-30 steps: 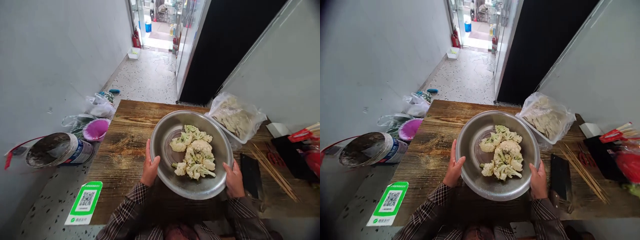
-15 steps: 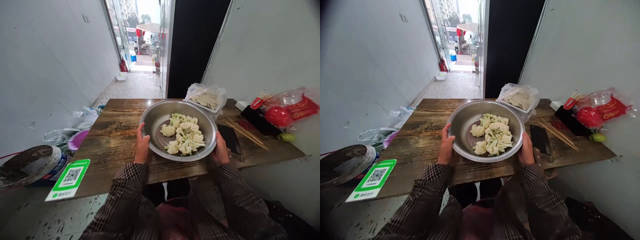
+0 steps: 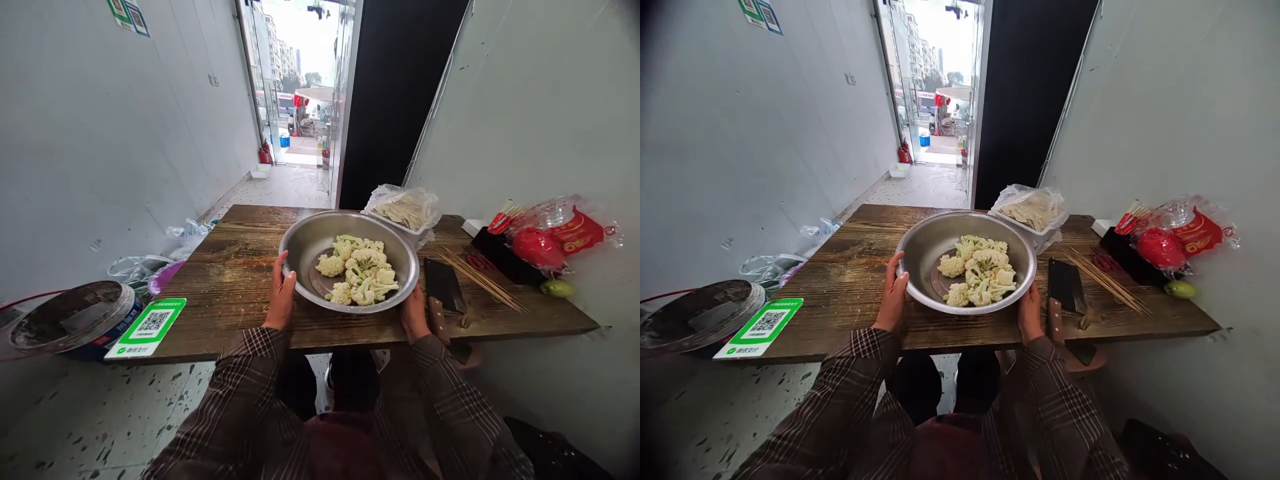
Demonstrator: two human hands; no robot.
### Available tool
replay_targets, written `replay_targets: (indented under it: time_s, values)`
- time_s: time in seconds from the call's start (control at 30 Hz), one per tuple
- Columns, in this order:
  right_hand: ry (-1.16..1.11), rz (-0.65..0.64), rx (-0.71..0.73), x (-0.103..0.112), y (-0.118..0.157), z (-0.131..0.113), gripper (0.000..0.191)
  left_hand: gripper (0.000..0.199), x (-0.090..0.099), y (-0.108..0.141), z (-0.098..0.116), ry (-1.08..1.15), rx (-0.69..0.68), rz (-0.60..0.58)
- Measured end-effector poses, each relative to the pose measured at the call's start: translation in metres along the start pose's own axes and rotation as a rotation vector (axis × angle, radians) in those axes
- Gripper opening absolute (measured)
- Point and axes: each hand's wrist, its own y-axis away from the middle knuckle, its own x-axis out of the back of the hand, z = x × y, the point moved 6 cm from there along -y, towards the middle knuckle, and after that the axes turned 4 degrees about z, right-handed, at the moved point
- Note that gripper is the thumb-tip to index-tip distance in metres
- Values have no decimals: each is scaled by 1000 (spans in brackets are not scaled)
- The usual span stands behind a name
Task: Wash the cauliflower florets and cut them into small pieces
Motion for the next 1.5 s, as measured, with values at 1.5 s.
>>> replay_targets:
  time_s: [1.5]
  values:
    - [-48, 1, -12, 1, -5, 4, 41, 22, -146, -79, 35, -575, -155, -836]
